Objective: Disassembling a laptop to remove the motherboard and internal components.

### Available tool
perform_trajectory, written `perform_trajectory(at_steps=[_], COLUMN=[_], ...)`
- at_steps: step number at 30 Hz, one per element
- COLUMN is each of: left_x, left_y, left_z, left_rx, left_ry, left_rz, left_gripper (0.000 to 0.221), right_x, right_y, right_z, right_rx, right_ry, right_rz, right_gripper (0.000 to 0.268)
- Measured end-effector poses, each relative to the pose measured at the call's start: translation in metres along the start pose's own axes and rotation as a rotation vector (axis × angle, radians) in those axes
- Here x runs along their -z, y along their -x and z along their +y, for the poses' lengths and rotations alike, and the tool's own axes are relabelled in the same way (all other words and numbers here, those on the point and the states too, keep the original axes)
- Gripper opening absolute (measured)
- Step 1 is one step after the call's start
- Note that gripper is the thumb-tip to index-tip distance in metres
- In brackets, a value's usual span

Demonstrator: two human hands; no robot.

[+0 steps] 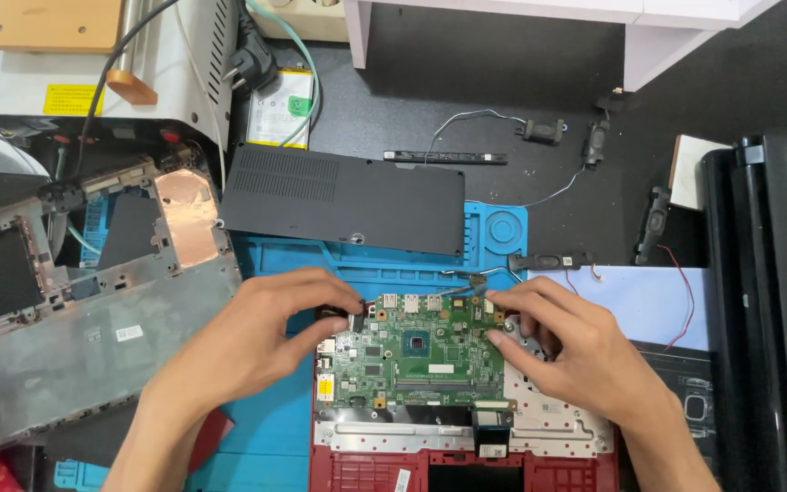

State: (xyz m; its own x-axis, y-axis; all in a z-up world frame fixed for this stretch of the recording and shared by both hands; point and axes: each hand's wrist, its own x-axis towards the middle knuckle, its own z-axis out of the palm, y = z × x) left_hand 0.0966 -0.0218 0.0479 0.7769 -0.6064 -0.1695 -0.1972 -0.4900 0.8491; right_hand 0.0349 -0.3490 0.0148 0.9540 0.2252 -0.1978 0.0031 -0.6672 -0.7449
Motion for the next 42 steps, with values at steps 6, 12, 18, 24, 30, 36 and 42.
perform_trajectory(at_steps=[6, 12, 18, 24, 30, 36, 42], left_x=[-0.003, -0.004, -0.004, -0.009, -0.011, -0.014, -0.021], left_y=[-0.002, -0.004, 0.001, 0.001, -0.004, -0.004, -0.003], left_z=[0.003, 0.005, 0.015, 0.011, 0.020, 0.018, 0.018], left_rx=[0.027, 0.039, -0.005, -0.049, -0.097, -0.071, -0.004], left_ry=[-0.017, -0.075, -0.174, -0.174, -0.273, -0.261, -0.271], left_rz=[-0.036, 0.036, 0.052, 0.020, -0.022, 0.001, 0.022], left_gripper=[0.021, 0.013, 0.013, 0.015, 0.024, 0.018, 0.017], right_x=[-0.002, -0.002, -0.002, -0.003, -0.001, 0.001, 0.003], right_y=[0.000, 0.000, 0.001, 0.002, 0.001, 0.000, 0.003], right_z=[-0.001, -0.002, -0.002, -0.001, -0.003, -0.001, -0.002], right_rx=[0.103, 0.165, 0.173, 0.188, 0.208, 0.191, 0.157], right_ry=[0.053, 0.073, 0.089, 0.089, 0.095, 0.061, 0.004], right_rz=[0.043, 0.068, 0.069, 0.056, 0.073, 0.060, 0.031], right_gripper=[0.040, 0.040, 0.039, 0.038, 0.039, 0.041, 0.040])
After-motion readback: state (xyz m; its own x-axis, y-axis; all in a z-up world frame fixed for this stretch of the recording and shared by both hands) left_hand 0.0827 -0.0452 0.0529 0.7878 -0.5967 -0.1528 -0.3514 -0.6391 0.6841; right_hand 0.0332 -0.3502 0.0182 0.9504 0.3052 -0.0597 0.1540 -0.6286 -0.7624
